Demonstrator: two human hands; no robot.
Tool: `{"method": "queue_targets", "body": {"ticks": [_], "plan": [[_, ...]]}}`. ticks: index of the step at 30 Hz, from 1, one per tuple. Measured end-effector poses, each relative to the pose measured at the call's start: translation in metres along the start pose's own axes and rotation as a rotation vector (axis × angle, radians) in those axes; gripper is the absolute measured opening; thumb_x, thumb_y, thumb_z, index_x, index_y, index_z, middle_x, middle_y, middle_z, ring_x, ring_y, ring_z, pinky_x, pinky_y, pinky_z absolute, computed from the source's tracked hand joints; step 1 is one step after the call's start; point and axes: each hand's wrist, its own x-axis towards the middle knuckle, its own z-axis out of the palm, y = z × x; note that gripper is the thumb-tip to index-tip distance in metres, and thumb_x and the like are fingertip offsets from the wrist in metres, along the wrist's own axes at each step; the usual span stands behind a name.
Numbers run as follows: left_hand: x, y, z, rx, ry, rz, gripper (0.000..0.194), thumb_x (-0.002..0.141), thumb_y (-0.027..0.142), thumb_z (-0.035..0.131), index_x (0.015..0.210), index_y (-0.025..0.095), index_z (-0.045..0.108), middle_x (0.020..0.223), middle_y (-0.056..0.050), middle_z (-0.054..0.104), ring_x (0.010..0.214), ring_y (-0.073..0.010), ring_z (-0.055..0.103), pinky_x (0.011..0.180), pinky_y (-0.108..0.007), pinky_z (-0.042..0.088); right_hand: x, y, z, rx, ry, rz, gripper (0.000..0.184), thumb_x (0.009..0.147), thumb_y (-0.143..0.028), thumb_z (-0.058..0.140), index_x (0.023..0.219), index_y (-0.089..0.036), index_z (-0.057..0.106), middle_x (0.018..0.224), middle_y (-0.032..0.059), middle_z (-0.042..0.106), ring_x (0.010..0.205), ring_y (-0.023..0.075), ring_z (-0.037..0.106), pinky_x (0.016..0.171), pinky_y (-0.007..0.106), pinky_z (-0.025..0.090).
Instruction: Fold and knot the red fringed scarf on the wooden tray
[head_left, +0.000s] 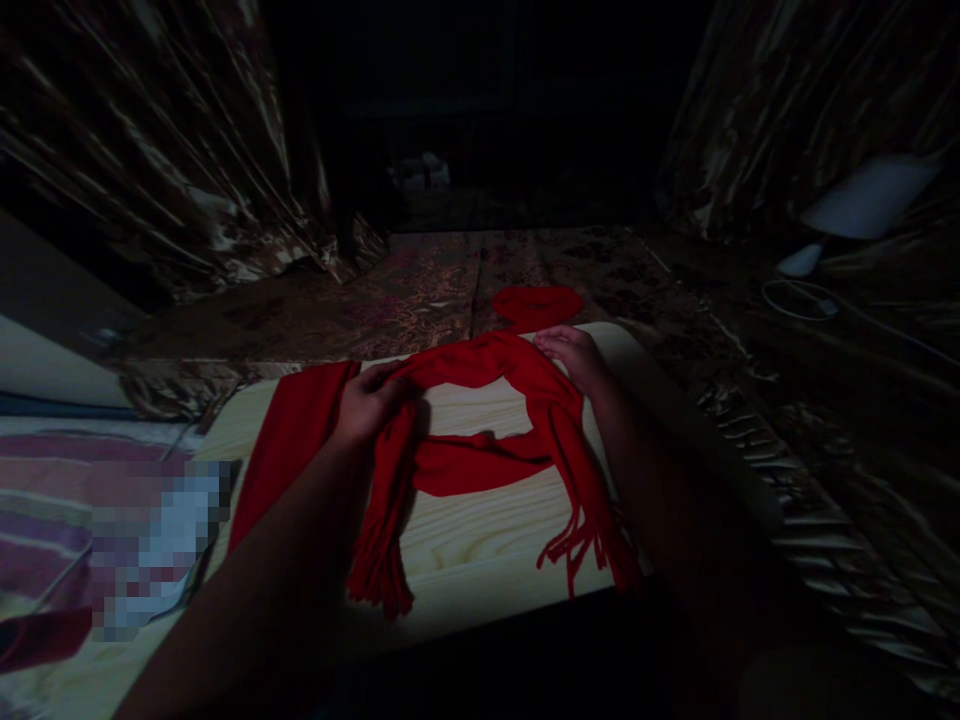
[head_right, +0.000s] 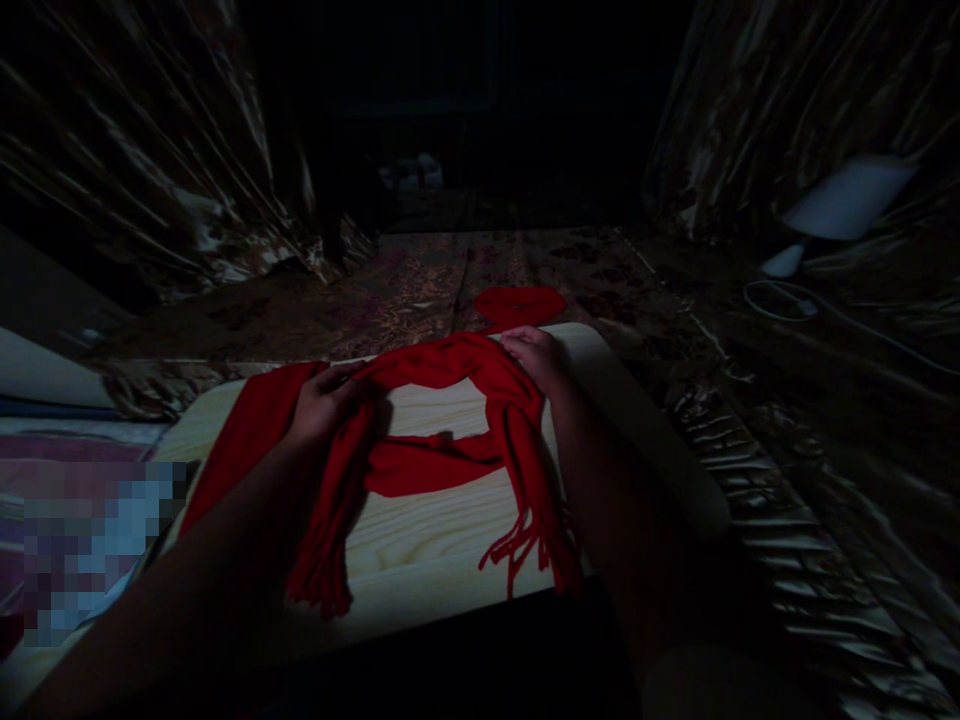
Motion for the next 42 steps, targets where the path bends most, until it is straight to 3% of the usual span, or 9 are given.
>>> {"method": "queue_targets", "body": {"ticks": [7,15,31,42], "plan": [[0.003,-0.005,-0.001,-0.012,-0.022,-0.004,0.061,0.067,0.05,0.079,0.116,0.014,0.073,0.108,-0.012,0.075,0.091,-0.0246,0.07,0.086,-0.037,0.055,-0.002,-0.002,0.004,-0.094,-0.1,-0.063,0.036,0.069,-0.038,0.078,0.1,-0.02,0.071,0.108,0.0075,0.076,0.104,0.0222,0.069,0.099,0.04,0.051],[0.003,-0.004,0.001,-0.032,-0.041,0.007,0.06,0.069,0.05,0.079,0.116,0.014,0.074,0.108,-0.012,0.076,0.094,-0.0259,0.071,0.093,-0.04,0.054,-0.008,-0.004,0.01,-0.24,-0.249,-0.097,0.05,0.073,-0.031,0.077,0.121,-0.021,0.069,0.122,0.0082,0.073,0.112,0.0227,0.068,0.101,0.041,0.051],[0.009,-0.014,0.001,-0.016,-0.031,0.01,0.06,0.07,0.05,0.078,0.117,0.014,0.073,0.112,-0.012,0.075,0.101,-0.0264,0.07,0.096,-0.04,0.053,-0.006,0.0,0.007,-0.355,-0.259,-0.154,0.047,0.077,-0.029,0.074,0.123,-0.021,0.069,0.13,0.0079,0.069,0.12,0.0237,0.064,0.109,0.042,0.046],[0.005,-0.003,0.002,0.031,-0.05,0.008,0.062,0.068,0.049,0.08,0.118,0.014,0.073,0.113,-0.012,0.075,0.104,-0.0287,0.07,0.099,-0.042,0.052,-0.003,0.006,0.006,-0.381,-0.274,-0.176,0.049,0.077,-0.029,0.075,0.124,-0.02,0.069,0.131,0.0084,0.069,0.12,0.0251,0.065,0.109,0.043,0.047]]}}
